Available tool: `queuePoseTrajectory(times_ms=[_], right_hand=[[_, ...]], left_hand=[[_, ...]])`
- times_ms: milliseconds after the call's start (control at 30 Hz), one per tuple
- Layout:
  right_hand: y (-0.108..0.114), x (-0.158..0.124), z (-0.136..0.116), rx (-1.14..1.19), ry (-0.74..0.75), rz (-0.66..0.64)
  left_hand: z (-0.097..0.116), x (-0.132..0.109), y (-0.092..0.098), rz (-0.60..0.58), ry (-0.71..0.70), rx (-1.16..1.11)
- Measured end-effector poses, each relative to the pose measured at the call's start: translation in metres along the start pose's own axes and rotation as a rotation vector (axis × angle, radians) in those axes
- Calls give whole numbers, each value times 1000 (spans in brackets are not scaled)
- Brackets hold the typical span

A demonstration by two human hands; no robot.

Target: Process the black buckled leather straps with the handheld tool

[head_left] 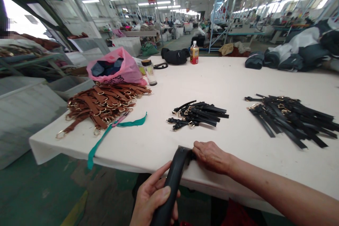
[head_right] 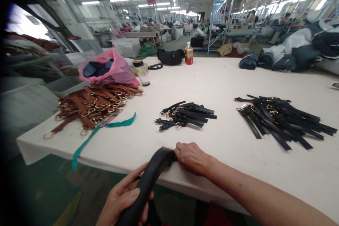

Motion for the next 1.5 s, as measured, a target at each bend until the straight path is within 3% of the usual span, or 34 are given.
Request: queuePoseTrajectory(times_ms=[433,633,833,1033,1267,1500], right_hand=[[-13,-5,2,49,-59,64],[-14,-7,2,88,-143,121],[-11,-7,3,129,-231,87],[-9,-12,21,127,-356,72],[9,-19,17,287,-216,109],[9,-8,9,111,-235,61]], left_hand=[[-1,1,0,-5,-9,17],[-2,2,-1,-15,-6,17],[-3,2,-1,-20,-11,20],[-3,0,0,-12,-11,13],[-4,1,-1,-10,-11,8],[-3,1,-1,-14,-13,18]])
Point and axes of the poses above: each hand's wrist, its own x-axis towards the middle knuckle, its own y-axis out of the back of the hand, z = x × y, the point moved 6 cm from there along x, towards the middle knuckle, and after that the axes turned 2 degrees about -x, right-handed, at the moved point
